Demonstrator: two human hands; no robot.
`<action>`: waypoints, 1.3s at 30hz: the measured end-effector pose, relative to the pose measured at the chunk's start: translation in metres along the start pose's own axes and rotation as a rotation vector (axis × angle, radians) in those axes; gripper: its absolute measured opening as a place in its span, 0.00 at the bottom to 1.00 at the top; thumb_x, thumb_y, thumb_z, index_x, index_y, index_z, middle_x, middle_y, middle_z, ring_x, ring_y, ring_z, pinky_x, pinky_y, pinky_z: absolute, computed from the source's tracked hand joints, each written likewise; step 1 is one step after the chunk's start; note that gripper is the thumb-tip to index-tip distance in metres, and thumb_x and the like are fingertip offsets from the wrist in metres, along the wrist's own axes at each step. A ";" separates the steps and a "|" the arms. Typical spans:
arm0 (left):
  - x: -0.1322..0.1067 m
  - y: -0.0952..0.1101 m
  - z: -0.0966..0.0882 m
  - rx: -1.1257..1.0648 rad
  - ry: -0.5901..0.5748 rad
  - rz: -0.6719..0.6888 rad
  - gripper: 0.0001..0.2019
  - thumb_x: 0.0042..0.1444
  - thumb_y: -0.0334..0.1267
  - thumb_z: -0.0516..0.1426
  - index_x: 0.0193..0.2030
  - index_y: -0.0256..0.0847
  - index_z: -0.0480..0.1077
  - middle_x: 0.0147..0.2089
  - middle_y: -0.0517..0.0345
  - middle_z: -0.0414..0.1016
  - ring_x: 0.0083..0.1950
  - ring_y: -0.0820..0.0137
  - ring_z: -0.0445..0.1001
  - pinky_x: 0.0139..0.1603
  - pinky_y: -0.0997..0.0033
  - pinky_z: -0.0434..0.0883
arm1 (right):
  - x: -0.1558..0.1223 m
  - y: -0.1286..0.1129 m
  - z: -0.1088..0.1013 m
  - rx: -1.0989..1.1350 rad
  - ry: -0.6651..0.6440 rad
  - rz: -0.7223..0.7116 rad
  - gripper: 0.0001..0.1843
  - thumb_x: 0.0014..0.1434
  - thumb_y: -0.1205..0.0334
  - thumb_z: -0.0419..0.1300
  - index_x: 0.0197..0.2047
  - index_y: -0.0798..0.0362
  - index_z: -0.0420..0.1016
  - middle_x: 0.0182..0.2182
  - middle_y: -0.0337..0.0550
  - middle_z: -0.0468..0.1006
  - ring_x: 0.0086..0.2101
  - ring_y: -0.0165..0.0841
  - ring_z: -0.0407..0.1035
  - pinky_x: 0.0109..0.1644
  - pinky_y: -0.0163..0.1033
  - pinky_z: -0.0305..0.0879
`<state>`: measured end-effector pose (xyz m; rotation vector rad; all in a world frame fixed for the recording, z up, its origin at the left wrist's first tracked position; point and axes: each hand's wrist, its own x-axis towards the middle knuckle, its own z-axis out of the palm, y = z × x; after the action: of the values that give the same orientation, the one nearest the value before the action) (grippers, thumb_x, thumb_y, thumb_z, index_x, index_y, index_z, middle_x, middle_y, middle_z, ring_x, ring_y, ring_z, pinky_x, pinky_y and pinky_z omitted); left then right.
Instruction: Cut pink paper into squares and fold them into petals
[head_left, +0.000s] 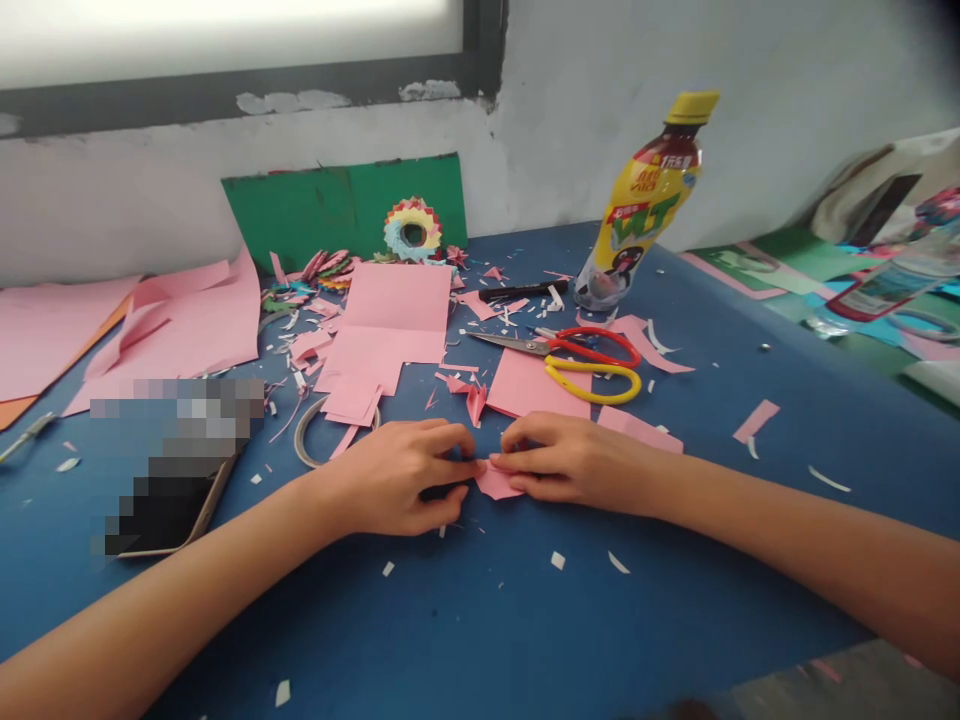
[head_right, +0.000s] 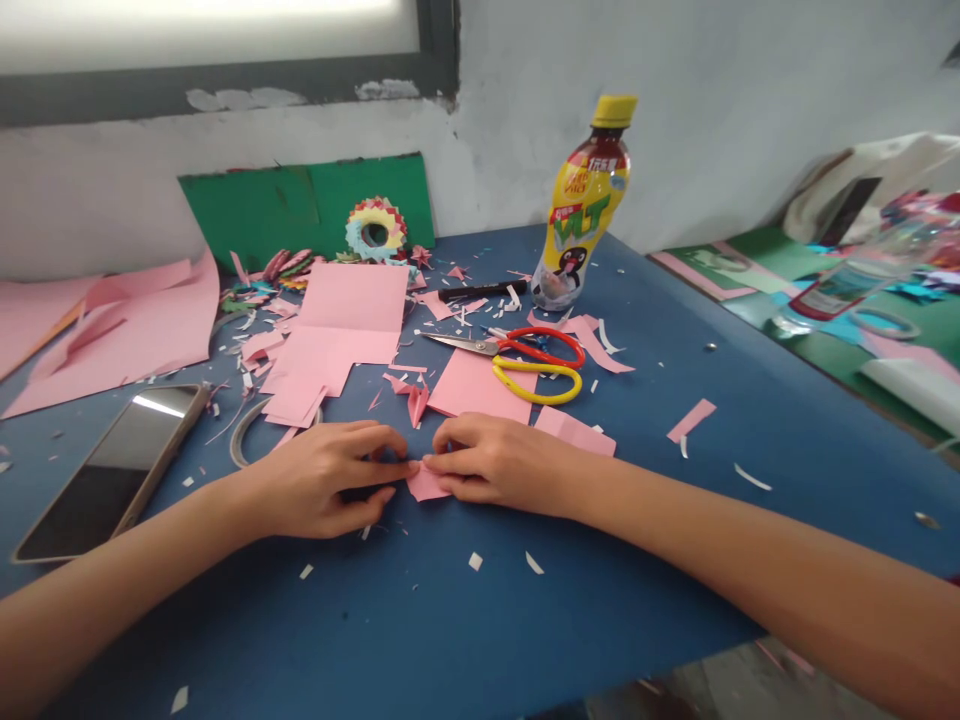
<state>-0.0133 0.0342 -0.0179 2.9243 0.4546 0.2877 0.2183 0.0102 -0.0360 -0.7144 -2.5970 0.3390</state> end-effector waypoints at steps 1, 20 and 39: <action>0.000 -0.001 0.001 -0.023 0.008 0.000 0.14 0.55 0.33 0.49 0.45 0.39 0.73 0.42 0.50 0.71 0.34 0.71 0.70 0.36 0.71 0.69 | 0.000 0.000 0.000 -0.010 -0.013 -0.014 0.14 0.62 0.63 0.49 0.40 0.58 0.75 0.37 0.49 0.73 0.38 0.31 0.68 0.44 0.35 0.67; 0.000 0.003 -0.001 0.027 -0.008 -0.033 0.15 0.56 0.35 0.49 0.45 0.39 0.73 0.40 0.50 0.71 0.35 0.69 0.70 0.36 0.70 0.70 | 0.003 0.000 -0.008 -0.213 -0.052 0.002 0.13 0.59 0.59 0.52 0.40 0.49 0.78 0.28 0.45 0.70 0.28 0.31 0.62 0.32 0.38 0.59; -0.004 -0.004 0.001 -0.167 0.164 -0.084 0.10 0.55 0.32 0.51 0.32 0.37 0.75 0.35 0.52 0.73 0.33 0.71 0.70 0.34 0.72 0.69 | 0.010 -0.018 -0.003 -0.170 0.011 -0.090 0.11 0.61 0.67 0.50 0.36 0.54 0.75 0.34 0.43 0.77 0.35 0.32 0.68 0.41 0.38 0.64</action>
<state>-0.0175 0.0364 -0.0202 2.7228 0.5469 0.5299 0.2042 0.0006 -0.0240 -0.6499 -2.6603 0.0879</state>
